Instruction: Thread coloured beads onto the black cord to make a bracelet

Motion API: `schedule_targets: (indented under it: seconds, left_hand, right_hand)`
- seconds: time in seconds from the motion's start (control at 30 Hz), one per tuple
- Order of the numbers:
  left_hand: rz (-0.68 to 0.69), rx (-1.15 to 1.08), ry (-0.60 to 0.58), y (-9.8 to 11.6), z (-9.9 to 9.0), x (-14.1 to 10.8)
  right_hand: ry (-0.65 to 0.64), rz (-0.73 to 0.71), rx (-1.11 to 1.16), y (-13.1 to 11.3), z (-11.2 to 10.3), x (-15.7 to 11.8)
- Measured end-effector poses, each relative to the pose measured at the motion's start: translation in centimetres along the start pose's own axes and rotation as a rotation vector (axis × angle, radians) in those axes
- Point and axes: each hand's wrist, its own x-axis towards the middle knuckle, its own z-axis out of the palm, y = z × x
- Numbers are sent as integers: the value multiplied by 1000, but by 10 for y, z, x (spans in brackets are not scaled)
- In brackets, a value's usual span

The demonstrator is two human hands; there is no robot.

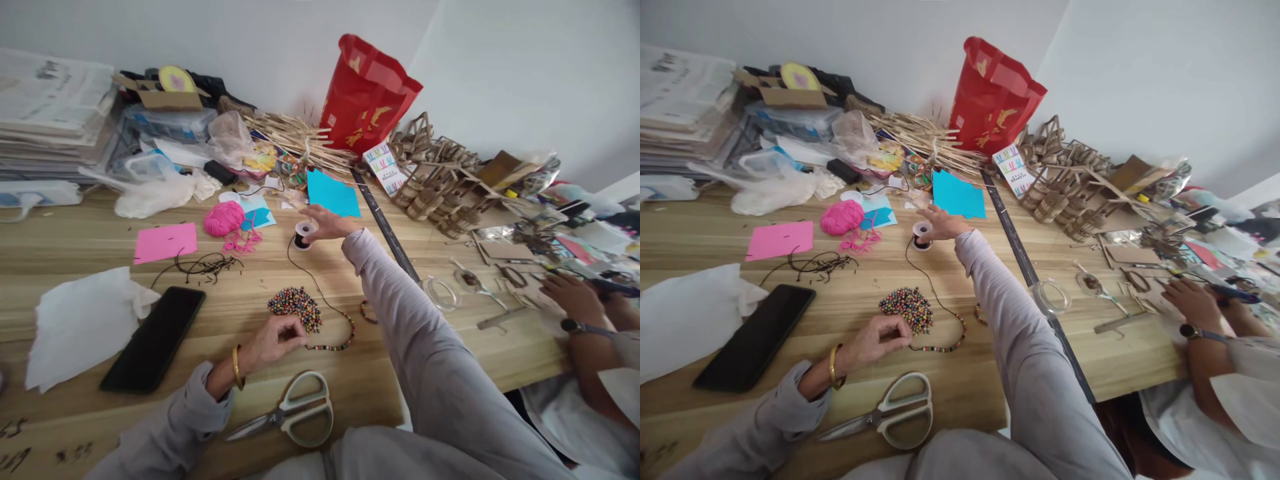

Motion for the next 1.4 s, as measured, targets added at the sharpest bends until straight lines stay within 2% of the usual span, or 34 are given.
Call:
schedule_targets:
  seconds: [0.1,0.17,0.27,0.4,0.47,0.57,0.63,0.67,0.73,0.83,0.93,1.07,1.17,1.23,1.33,1.4]
  left_hand:
    - [-3,-7,-5,0,0,0]
    - [2,-13,-10,1,0,0]
    - [10,-14,-4,1,-1,0]
    - [9,-23,12,2,-1,0]
    - [8,-30,5,2,-1,0]
    - [4,-36,-1,2,0,0]
    - [-1,-38,5,1,-1,-1]
    - [-2,-38,7,1,-1,0]
    - [3,-33,12,1,-1,0]
    - [7,-33,11,1,-1,0]
    - [1,-48,10,3,-1,0]
    - [-1,-44,7,3,-1,0]
    - [-3,-25,15,2,-2,0]
    - [0,-21,17,2,-2,0]
    - [15,-27,9,1,-2,0]
    - [21,-29,6,1,-2,-1]
  right_hand:
    - [105,146,26,-6,6,2]
    - [122,233,-38,-16,11,3]
    - [35,187,-93,-22,11,4]
    - [-74,22,-49,-9,0,7]
    - [-24,26,-18,-4,-1,9]
    - [117,164,7,-9,5,9]
    - [119,270,-48,-15,10,9]
    - [77,269,-57,-17,11,9]
    - [-7,166,-36,-17,10,9]
    - [-45,55,-13,-9,5,13]
    - [44,104,51,-5,8,17]
    - [147,170,39,-16,22,19]
    - [141,150,-2,-23,27,21]
    - [84,99,5,-20,23,23]
    - [-70,-40,18,-11,13,26]
    - [-32,-29,47,-8,10,26]
